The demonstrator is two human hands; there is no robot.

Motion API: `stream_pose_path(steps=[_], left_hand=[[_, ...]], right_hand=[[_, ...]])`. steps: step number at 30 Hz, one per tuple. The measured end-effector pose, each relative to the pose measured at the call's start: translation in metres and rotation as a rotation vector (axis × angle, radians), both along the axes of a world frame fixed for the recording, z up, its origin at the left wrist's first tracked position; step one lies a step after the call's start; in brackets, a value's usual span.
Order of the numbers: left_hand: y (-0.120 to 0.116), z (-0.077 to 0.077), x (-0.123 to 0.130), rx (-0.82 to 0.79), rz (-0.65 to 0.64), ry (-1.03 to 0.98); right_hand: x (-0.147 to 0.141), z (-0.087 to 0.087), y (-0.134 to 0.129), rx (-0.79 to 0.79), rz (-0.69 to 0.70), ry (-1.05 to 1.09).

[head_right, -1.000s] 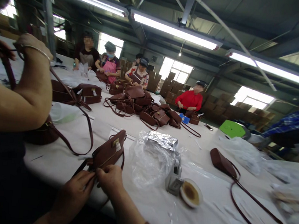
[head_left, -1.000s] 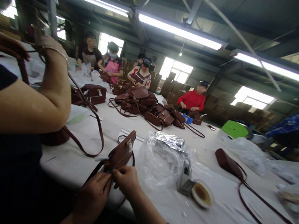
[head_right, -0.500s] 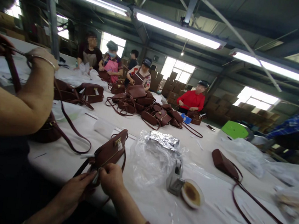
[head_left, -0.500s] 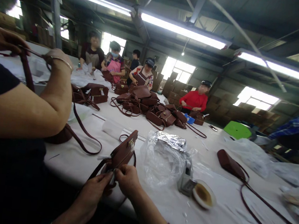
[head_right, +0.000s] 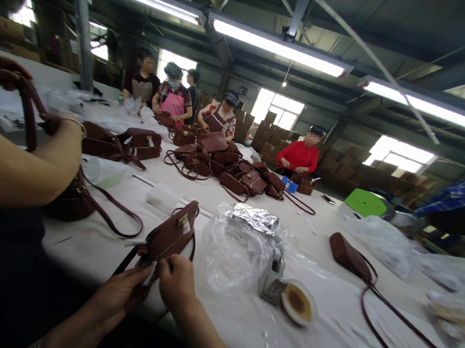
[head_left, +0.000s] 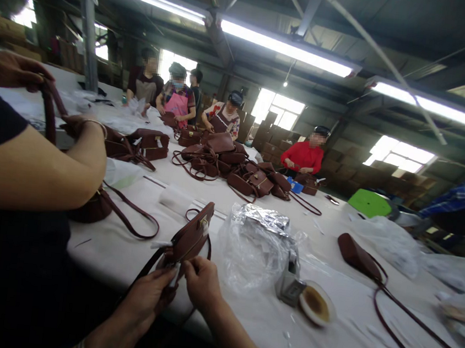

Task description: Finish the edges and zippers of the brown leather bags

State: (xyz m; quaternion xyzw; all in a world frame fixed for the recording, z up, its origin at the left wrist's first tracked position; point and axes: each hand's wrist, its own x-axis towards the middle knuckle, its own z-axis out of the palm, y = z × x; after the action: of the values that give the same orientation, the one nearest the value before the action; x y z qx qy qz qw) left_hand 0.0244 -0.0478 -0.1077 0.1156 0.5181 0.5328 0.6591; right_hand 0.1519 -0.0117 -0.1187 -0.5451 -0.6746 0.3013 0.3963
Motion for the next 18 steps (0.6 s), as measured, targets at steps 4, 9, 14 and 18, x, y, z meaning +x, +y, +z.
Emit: stream_pose_path(steps=[4,9,14,18], left_hand=[[0.0008,-0.0010,0.0000,0.004,-0.014,-0.024],[0.0017,-0.0052,-0.0004,-0.002,-0.022,-0.052],[-0.0001,-0.0049,-0.0010,-0.005,-0.024,-0.094],[-0.0008,-0.0034,0.0001,0.003,0.004,-0.131]], right_hand=[[0.0022,0.0002,0.0011,-0.041,0.032,0.160],[-0.0020,-0.0020,0.0007,0.093,0.089,0.098],[-0.0015,-0.0061,0.0021,0.185,0.100,0.027],[0.0009,-0.0023,0.0010,0.226,0.146,0.023]])
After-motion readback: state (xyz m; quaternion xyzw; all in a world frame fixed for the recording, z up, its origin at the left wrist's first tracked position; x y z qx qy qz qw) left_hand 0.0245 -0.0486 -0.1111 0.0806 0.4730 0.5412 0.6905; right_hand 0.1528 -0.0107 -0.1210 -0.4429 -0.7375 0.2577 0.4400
